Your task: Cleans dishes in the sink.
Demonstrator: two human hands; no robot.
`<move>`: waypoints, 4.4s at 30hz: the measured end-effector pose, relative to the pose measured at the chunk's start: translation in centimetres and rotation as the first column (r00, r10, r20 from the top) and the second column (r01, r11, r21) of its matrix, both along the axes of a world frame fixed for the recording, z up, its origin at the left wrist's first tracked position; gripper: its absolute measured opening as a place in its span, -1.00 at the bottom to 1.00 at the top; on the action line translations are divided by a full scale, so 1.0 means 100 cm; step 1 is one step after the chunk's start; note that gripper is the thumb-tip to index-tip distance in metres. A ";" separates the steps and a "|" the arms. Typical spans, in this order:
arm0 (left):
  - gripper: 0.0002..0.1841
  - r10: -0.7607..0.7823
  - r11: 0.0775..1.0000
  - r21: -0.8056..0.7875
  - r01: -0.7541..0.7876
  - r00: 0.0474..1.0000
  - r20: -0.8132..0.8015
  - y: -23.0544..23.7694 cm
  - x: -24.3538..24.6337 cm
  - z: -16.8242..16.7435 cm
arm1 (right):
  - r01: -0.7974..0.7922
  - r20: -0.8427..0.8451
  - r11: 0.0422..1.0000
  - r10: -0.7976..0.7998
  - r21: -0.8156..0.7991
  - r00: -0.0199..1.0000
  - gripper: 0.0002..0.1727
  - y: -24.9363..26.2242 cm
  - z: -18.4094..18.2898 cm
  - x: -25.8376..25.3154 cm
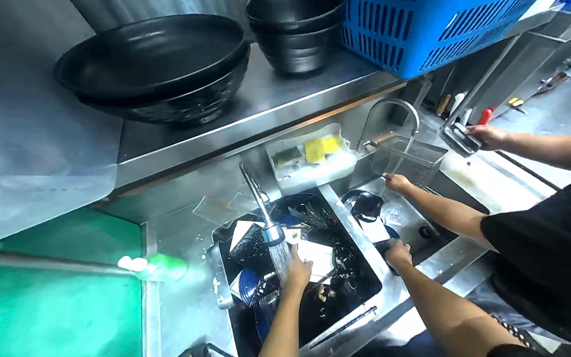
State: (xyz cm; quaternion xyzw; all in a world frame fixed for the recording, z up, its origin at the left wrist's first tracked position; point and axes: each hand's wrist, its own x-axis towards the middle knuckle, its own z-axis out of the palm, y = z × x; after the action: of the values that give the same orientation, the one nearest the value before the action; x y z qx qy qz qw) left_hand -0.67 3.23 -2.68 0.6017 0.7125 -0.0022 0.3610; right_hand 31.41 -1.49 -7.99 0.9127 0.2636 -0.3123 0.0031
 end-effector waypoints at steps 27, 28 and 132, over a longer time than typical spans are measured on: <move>-0.45 0.597 0.569 -0.444 -0.692 -0.024 0.802 -0.107 -0.075 0.085 | -0.232 -0.208 0.669 0.509 0.706 0.835 -0.43 -0.022 0.117 -0.117; -0.46 0.585 0.563 -0.444 -0.697 -0.044 0.810 -0.108 -0.074 0.088 | -0.261 -0.201 0.654 0.543 0.710 0.815 -0.43 -0.023 0.121 -0.123; -0.54 0.437 0.524 -0.645 -0.556 -0.474 0.764 -0.044 -0.047 0.050 | -0.819 0.058 0.227 0.952 0.527 0.301 -0.51 -0.028 0.119 -0.207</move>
State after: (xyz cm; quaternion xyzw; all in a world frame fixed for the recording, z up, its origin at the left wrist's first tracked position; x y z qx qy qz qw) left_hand -5.32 -1.16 2.29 -0.0219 0.4012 0.6300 0.6646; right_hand 10.75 -4.25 3.93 0.5089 0.8021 -0.3039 -0.0722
